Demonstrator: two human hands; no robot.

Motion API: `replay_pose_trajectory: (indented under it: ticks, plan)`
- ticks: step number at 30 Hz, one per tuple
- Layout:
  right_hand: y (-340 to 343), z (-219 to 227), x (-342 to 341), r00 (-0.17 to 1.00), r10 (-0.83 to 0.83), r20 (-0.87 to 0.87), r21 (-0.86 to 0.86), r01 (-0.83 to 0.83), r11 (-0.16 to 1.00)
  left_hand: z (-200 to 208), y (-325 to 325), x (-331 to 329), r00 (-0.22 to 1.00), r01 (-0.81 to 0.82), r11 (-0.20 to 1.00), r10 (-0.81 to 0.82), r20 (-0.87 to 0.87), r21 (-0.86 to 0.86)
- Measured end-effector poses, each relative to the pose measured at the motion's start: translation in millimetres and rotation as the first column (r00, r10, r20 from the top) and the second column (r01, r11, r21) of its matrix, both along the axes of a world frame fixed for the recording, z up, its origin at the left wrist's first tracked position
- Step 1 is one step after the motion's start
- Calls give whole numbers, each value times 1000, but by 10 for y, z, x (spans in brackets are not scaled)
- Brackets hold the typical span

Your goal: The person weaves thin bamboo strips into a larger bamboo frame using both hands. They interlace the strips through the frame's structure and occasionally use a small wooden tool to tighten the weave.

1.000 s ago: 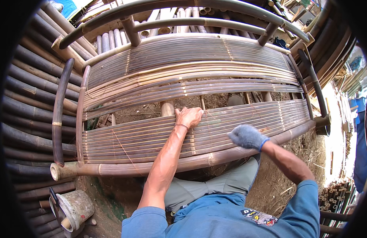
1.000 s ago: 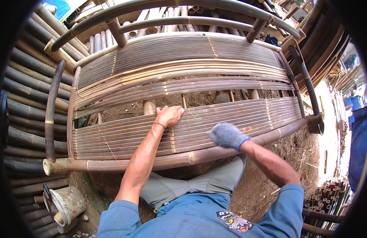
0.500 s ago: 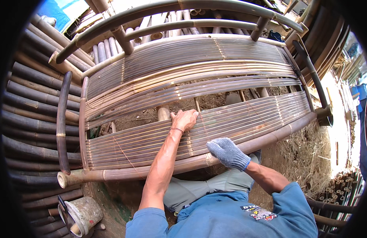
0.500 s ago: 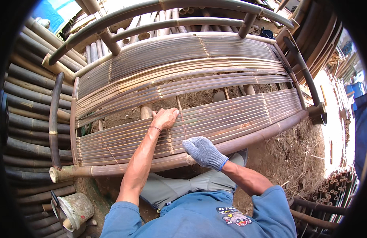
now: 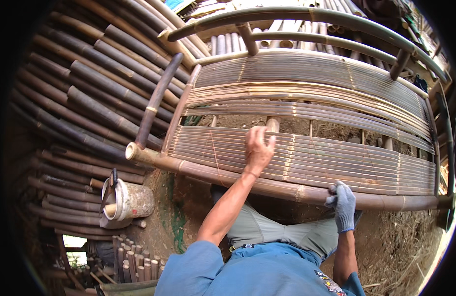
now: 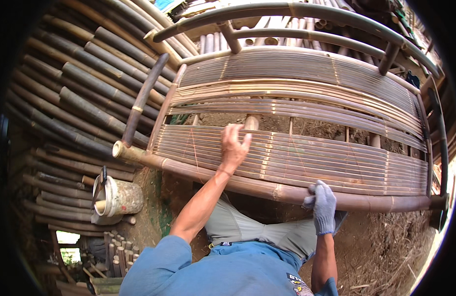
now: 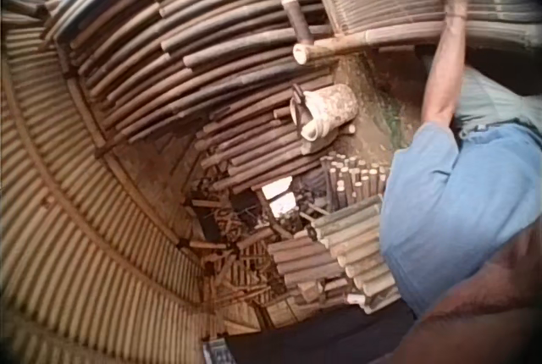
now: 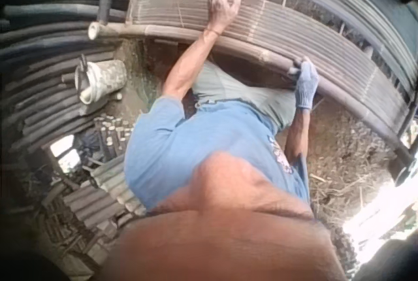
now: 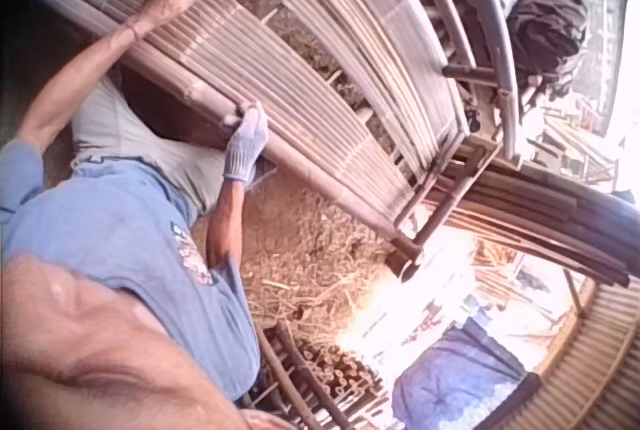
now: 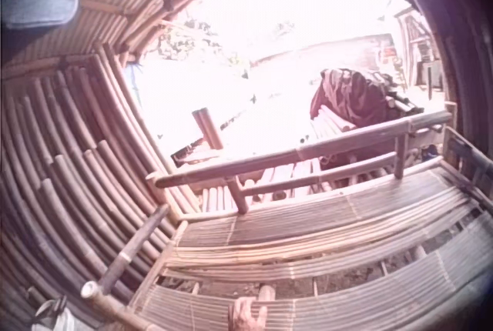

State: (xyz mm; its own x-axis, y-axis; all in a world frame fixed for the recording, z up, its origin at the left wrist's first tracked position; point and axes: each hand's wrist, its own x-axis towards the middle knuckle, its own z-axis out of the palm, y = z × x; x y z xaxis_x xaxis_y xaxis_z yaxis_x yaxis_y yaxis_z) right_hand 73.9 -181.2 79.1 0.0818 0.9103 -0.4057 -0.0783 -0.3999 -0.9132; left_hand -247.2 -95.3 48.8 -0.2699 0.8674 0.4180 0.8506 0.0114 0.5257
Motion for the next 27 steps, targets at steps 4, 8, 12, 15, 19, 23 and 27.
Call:
replay_pose_trajectory:
  ticks: [4,8,12,15,19,23,27]
  plan:
    - [-103,-208,1157,940,50,338,50,-71,996,146,-881,-773,774,-625,725,527,-350,-290]
    - [-121,-165,2441,71,-178,982,177,13,984,16,-1504,-997,843,-536,694,403,-358,-481]
    - [76,230,2073,329,-535,778,579,-44,814,-123,-1542,-934,894,-413,735,439,-87,-538]
    - [122,652,553,905,-157,394,612,-131,780,231,-1294,-385,578,230,863,251,777,-450]
    - [301,99,-995,748,662,-49,383,-598,704,658,-1259,140,288,540,820,32,957,-190]
    - [-70,254,-1691,387,277,-879,-34,-631,775,972,-1184,-58,387,555,826,-359,849,97]
    - [-182,522,-1181,540,727,-424,440,-578,687,1176,-772,-1268,256,419,714,-686,682,561]
